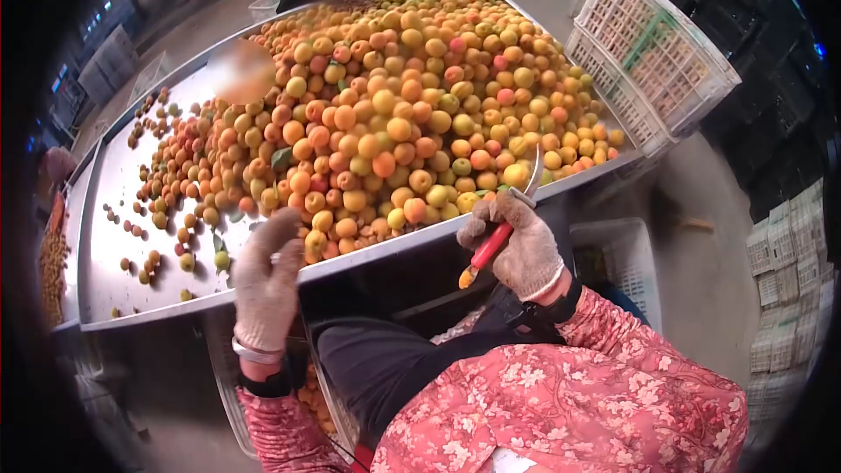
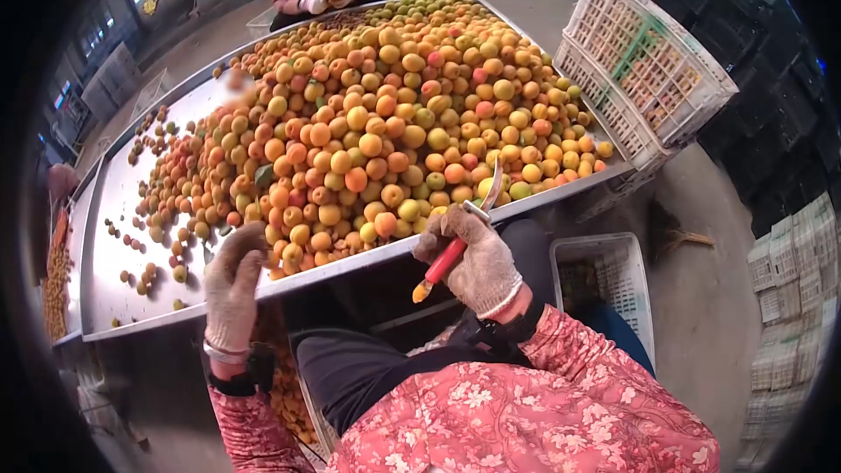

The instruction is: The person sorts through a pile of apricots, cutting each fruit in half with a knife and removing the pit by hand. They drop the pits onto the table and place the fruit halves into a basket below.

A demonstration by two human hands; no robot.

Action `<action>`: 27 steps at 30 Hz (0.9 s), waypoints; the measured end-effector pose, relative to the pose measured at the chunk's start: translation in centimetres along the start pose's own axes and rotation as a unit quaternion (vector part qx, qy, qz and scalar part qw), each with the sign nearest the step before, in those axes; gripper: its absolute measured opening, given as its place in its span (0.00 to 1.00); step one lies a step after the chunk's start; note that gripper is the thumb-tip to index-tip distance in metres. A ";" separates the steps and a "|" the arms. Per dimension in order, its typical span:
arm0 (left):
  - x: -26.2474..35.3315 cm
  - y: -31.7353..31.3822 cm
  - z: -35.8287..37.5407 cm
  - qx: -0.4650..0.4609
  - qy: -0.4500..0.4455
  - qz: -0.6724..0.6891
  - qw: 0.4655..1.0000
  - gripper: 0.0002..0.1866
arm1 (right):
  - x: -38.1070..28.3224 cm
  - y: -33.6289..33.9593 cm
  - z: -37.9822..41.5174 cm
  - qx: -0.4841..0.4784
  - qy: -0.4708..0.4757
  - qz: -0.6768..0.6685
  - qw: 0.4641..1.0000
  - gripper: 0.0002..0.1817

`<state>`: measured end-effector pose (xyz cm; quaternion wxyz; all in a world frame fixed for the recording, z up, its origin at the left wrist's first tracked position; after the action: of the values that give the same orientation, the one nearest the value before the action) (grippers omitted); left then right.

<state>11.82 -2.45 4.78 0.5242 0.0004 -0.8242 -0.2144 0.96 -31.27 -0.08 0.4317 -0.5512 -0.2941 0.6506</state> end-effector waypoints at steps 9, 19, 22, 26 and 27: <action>0.7 -15.1 6.0 -0.274 0.107 0.174 0.940 0.13 | 1.3 -2.3 2.0 -0.079 0.088 0.088 0.989 0.06; -0.6 -15.4 6.5 -0.167 0.088 0.202 0.961 0.10 | 1.2 -2.6 2.9 -0.114 0.128 0.261 0.950 0.04; -2.0 -15.1 5.5 -0.132 -0.126 -0.276 0.944 0.32 | 0.1 -3.9 2.6 -0.148 0.149 0.193 0.958 0.05; -2.8 -15.4 5.6 -0.148 -0.155 -0.289 0.933 0.37 | -1.2 -2.5 1.2 -0.069 0.171 0.202 0.962 0.06; -3.6 -15.5 5.5 -0.172 -0.104 -0.213 0.956 0.38 | -1.3 -2.4 1.2 -0.070 0.169 0.202 0.962 0.06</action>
<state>5.23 -13.76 -5.82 0.3699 0.0638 -0.8056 -0.4584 0.43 -31.20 2.81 0.2953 -0.7296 -0.1443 0.5997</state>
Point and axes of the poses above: each hand's wrist, its own z-axis away from the middle knuckle, its own y-axis out of the back of the hand, x = y × z, the point moved 3 cm from there along -z, towards the middle knuckle, and after that the axes turned 10 degrees about -y, right-handed, at the moved point
